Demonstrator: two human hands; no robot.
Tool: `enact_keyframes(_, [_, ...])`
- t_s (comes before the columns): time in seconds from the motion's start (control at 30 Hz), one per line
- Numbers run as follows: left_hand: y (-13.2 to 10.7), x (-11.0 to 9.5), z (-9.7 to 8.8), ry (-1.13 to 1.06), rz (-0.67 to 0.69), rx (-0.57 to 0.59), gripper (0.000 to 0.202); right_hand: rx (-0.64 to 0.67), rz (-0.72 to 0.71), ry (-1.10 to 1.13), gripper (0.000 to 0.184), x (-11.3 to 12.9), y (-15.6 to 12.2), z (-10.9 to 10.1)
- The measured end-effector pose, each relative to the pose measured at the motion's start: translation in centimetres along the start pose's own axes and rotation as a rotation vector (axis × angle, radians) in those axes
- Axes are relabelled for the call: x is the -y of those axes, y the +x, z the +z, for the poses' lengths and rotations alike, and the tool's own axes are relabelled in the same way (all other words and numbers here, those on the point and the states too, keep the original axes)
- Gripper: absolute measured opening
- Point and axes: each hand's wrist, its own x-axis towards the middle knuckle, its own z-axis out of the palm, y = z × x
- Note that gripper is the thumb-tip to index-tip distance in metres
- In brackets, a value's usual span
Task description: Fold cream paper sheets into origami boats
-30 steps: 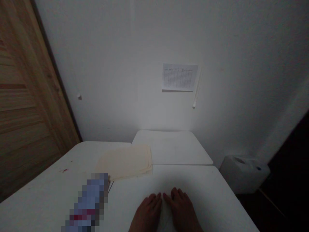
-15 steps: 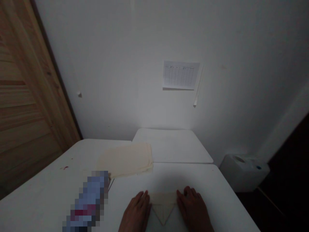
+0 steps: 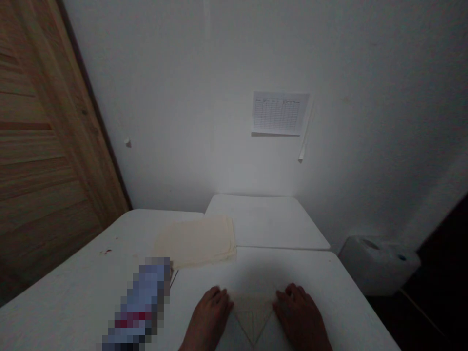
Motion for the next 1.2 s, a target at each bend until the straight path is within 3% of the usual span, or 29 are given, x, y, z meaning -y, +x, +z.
enact_keyframes(0.13, [0.9, 0.7, -0.8, -0.2, -0.043, 0.046, 0.012, 0.061, 0.006, 0.102, 0.014, -0.5, 1.1, -0.8])
enact_keyframes(0.23, [1.1, 1.3, -1.1, -0.321, -0.046, 0.062, 0.026, 0.133, 0.048, 0.187, 0.012, -0.7, 2.2, -2.0])
enact_keyframes(0.43, [1.7, 1.5, -1.9, -0.422, -0.071, 0.125, 0.026, 0.218, 0.084, 0.297, 0.013, -0.4, 3.7, -3.3])
enact_keyframes(0.7, [1.4, 1.1, -2.2, -0.521, -0.09, 0.095, 0.02, 0.212, 0.139, 0.428, 0.007, -0.2, 3.2, -2.9])
enact_keyframes(0.87, [1.8, 0.9, -2.5, -0.598, -0.211, 0.128, 0.009, 0.18, 0.134, 0.587, 0.006, -0.8, 3.4, -2.3])
enact_keyframes(0.93, [2.3, 0.8, -2.7, -0.659, -0.243, 0.127, 0.008, 0.127, 0.102, 0.641, 0.006, -1.2, 3.6, -2.4])
enact_keyframes(1.03, [3.2, 0.7, -3.6, -0.711, -0.2, 0.038, 0.013, -0.061, 0.019, 0.68, 0.007, -1.4, 3.8, -3.2])
enact_keyframes(1.13, [4.1, 0.5, -5.0, -0.722, -0.021, -0.156, 0.017, -0.264, -0.095, 0.683, 0.011, -1.5, 3.8, -4.3])
enact_keyframes(1.2, [4.3, 0.4, -5.6, -0.673, 0.105, -0.234, 0.014, -0.329, -0.166, 0.629, 0.012, -1.5, 3.6, -4.8])
